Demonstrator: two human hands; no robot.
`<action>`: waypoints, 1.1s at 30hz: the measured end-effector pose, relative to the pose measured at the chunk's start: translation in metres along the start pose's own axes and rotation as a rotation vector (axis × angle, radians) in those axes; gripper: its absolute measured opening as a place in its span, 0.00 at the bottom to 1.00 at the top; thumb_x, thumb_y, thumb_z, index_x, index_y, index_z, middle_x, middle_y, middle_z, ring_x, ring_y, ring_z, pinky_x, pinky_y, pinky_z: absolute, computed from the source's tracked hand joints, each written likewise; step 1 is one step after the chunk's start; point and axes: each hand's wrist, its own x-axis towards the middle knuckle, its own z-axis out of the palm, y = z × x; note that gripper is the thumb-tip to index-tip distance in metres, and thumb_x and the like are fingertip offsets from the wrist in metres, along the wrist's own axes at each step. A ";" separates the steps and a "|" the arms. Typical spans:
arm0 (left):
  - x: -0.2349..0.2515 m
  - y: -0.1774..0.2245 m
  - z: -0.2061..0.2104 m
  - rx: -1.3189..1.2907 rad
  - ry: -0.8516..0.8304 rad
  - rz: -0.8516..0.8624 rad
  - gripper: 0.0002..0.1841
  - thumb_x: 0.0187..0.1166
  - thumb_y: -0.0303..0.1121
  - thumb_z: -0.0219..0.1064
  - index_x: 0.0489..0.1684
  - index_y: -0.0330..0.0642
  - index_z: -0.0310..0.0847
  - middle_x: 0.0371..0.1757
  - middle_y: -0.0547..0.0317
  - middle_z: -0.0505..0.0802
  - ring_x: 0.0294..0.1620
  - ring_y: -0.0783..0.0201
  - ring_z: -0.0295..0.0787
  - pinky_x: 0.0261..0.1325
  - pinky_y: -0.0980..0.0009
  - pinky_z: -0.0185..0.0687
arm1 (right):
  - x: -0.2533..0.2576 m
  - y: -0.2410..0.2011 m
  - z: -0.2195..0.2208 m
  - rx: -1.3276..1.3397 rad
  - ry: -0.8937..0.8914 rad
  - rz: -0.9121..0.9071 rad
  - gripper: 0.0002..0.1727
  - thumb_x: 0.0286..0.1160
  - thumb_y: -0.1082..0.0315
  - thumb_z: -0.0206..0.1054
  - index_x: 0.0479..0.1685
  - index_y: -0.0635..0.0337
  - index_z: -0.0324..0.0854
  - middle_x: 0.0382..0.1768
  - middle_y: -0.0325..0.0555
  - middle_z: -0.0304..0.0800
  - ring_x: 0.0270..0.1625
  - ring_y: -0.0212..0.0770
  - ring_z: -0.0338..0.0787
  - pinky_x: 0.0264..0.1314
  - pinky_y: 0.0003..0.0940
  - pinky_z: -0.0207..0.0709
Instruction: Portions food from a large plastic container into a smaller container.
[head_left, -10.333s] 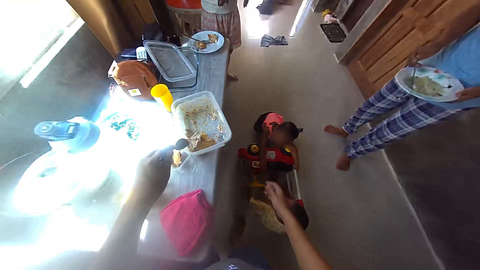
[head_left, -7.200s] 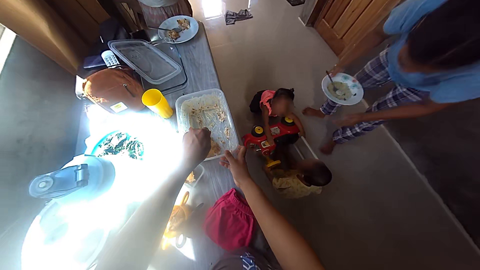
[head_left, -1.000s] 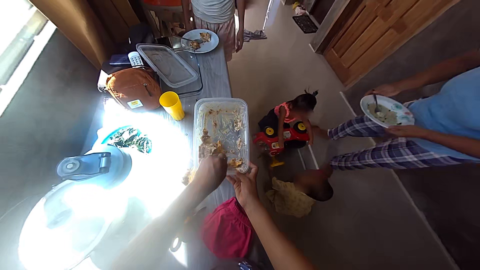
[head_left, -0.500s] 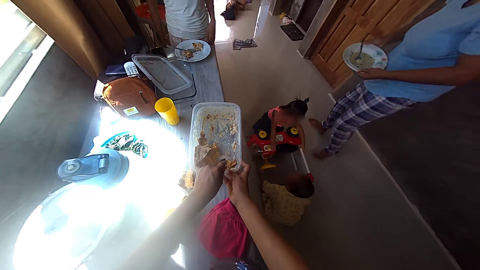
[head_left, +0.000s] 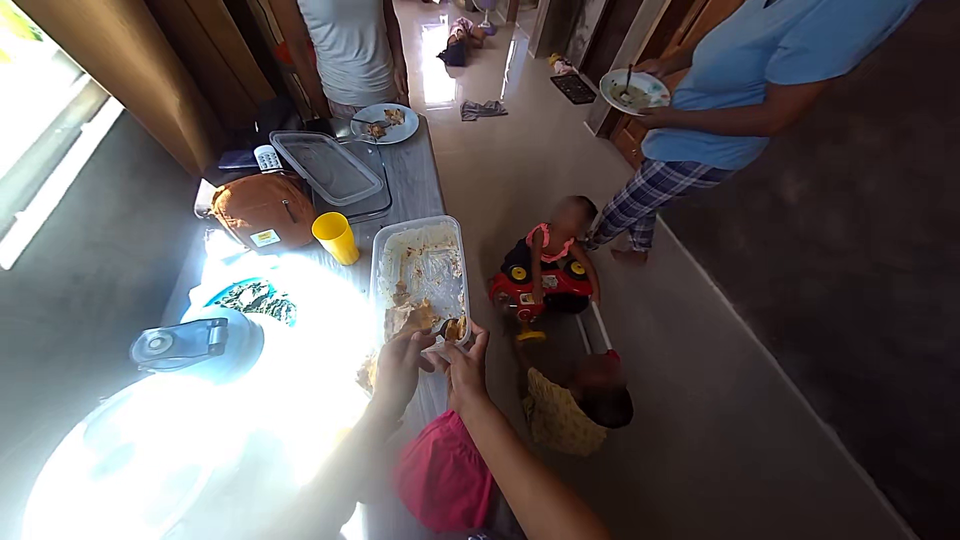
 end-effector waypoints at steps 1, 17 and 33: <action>0.000 0.001 -0.002 -0.049 0.010 -0.042 0.17 0.94 0.29 0.47 0.61 0.30 0.82 0.47 0.55 0.96 0.26 0.77 0.86 0.26 0.81 0.75 | 0.000 -0.001 0.001 0.003 0.008 0.008 0.38 0.75 0.89 0.57 0.86 0.57 0.53 0.76 0.69 0.59 0.60 0.60 0.83 0.47 0.46 0.87; 0.006 -0.006 -0.029 -0.438 0.154 -0.294 0.19 0.97 0.36 0.44 0.61 0.33 0.80 0.40 0.53 0.98 0.23 0.73 0.88 0.20 0.81 0.73 | -0.003 -0.001 0.002 -0.004 0.034 0.036 0.38 0.80 0.88 0.54 0.88 0.55 0.49 0.78 0.68 0.59 0.58 0.61 0.86 0.48 0.51 0.87; -0.075 -0.017 -0.072 -0.393 0.516 -0.119 0.17 0.95 0.31 0.47 0.59 0.30 0.82 0.42 0.53 0.99 0.31 0.69 0.95 0.31 0.77 0.85 | 0.009 -0.009 -0.007 0.032 0.096 0.124 0.37 0.84 0.86 0.50 0.89 0.49 0.42 0.71 0.64 0.63 0.48 0.55 0.89 0.42 0.44 0.89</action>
